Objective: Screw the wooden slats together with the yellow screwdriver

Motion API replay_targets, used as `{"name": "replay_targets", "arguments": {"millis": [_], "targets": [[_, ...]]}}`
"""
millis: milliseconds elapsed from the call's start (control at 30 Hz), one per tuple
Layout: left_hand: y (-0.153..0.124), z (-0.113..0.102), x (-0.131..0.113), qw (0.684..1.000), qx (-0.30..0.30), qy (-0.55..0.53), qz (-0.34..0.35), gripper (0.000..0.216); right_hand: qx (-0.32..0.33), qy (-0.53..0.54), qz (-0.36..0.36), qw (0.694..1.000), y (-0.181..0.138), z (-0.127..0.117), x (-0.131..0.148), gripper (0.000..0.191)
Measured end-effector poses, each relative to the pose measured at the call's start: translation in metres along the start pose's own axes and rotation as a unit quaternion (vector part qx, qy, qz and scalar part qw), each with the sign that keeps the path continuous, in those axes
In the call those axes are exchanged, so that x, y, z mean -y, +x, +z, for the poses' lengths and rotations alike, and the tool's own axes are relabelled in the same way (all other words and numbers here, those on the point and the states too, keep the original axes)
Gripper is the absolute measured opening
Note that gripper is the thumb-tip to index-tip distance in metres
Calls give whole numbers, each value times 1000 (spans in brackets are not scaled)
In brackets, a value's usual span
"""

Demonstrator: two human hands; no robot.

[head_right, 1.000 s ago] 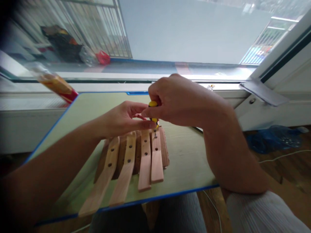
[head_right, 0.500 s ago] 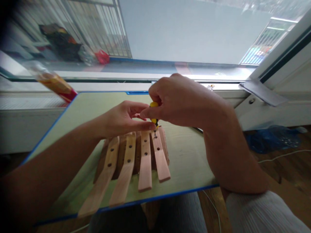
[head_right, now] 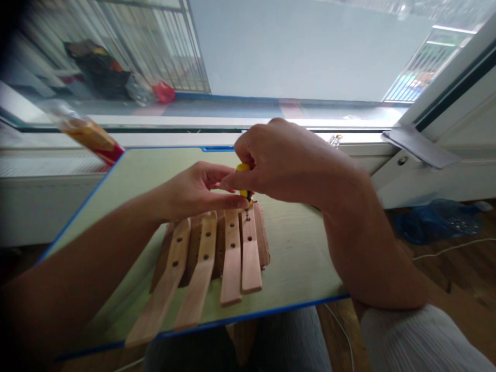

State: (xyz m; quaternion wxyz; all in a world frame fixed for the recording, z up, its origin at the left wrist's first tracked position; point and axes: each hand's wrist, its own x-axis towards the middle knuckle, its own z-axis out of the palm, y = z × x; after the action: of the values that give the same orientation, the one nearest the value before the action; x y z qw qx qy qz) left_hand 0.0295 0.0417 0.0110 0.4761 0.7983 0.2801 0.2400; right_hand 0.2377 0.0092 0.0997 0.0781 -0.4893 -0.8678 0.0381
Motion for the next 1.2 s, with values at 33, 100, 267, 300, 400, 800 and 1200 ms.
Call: {"name": "replay_targets", "arguments": {"millis": [33, 100, 267, 300, 400, 800, 1200], "targets": [[0, 0, 0, 1000, -1, 0, 0, 31, 1, 0, 0, 1000, 0, 0, 0, 36], [0, 0, 1, 1000, -1, 2, 2, 31, -1, 1, 0, 1000, 0, 0, 1, 36], [0, 1, 3, 1000, -3, 6, 7, 32, -2, -1, -2, 1000, 1, 0, 1, 36], [0, 1, 3, 1000, -5, 7, 7, 32, -1, -3, -3, 1000, 1, 0, 2, 36], [0, 0, 1, 1000, -6, 8, 8, 31, 2, -15, -1, 1000, -1, 0, 1, 37], [-3, -1, 0, 1000, -5, 12, 14, 29, 25, 106, -62, 992, -16, -18, 3, 24], [-1, -1, 3, 1000, 6, -12, 22, 33, -4, 38, -63, 997, -11, -12, 1, 19]]}}
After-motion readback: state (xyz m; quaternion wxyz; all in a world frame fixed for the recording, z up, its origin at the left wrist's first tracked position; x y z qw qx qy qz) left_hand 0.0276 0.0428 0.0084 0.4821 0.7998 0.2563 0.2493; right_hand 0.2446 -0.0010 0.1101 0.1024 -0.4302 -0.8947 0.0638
